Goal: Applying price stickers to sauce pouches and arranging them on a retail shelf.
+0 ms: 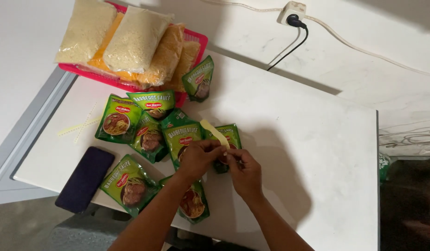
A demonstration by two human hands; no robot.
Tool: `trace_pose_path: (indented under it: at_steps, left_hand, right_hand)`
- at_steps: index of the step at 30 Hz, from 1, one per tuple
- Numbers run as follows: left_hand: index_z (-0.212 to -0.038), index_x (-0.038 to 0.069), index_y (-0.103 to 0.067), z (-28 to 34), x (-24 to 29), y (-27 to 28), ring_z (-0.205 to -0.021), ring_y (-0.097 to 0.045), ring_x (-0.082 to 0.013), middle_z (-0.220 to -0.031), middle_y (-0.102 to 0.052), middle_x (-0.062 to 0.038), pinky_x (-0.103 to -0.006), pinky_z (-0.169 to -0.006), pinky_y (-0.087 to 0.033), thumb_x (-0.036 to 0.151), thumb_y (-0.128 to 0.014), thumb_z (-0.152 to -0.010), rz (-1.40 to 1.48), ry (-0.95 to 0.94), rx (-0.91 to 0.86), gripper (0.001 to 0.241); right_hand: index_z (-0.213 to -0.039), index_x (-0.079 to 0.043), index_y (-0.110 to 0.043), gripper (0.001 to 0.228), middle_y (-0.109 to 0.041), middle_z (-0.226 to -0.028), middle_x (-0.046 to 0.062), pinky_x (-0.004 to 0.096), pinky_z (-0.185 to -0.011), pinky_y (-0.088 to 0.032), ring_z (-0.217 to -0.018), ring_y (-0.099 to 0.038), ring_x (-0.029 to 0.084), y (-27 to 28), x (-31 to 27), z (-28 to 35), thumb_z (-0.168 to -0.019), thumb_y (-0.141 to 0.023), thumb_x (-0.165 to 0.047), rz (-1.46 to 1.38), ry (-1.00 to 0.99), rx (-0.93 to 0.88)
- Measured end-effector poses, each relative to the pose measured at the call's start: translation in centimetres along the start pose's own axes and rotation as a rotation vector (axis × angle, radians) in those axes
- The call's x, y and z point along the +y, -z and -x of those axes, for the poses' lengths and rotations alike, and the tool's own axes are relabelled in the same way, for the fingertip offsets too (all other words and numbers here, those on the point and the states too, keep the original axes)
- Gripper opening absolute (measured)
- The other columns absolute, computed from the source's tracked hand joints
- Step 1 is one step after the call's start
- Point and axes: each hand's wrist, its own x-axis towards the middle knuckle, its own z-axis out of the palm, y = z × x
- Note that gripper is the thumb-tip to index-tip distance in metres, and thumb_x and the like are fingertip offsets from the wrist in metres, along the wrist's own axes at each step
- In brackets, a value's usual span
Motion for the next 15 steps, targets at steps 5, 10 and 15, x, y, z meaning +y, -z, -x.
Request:
trace_pose_path:
  at_steps: [5, 10, 15]
  left_hand:
    - [-0.120, -0.003, -0.072, -0.3, -0.5, -0.2, -0.082, -0.073, -0.0098, -0.096, -0.080, -0.006, -0.0256, -0.074, -0.059, 0.023, -0.075, -0.090, 0.181, -0.054, -0.093, 0.039]
    - [-0.136, -0.001, -0.060, 0.0, 0.9, -0.3, -0.083, -0.074, -0.0110, -0.099, -0.081, -0.010, -0.0260, -0.072, -0.058, 0.024, -0.075, -0.088, 0.000, 0.004, -0.039, 0.056]
    - [-0.150, 0.002, -0.043, 0.2, 1.5, -0.2, -0.085, -0.074, -0.0124, -0.102, -0.081, -0.013, -0.0258, -0.072, -0.057, 0.026, -0.074, -0.087, 0.025, 0.031, -0.045, 0.074]
  right_hand:
    - [-0.112, -0.004, -0.072, 0.019, -0.077, -0.100, 0.005, 0.025, -0.071, -0.058, -0.084, -0.071, 0.010, 0.1, 0.7, 0.1, -0.094, -0.072, -0.008, 0.037, -0.081, 0.018]
    - [-0.114, -0.005, -0.072, 0.020, -0.077, -0.098, 0.006, 0.025, -0.067, -0.060, -0.081, -0.073, 0.011, 0.3, -0.1, 0.1, -0.094, -0.071, -0.008, 0.104, 0.011, 0.042]
    - [-0.111, -0.005, -0.073, 0.018, -0.074, -0.102, 0.008, 0.026, -0.065, -0.059, -0.082, -0.073, 0.013, 0.4, -0.4, -0.1, -0.094, -0.071, -0.005, 0.132, 0.094, 0.026]
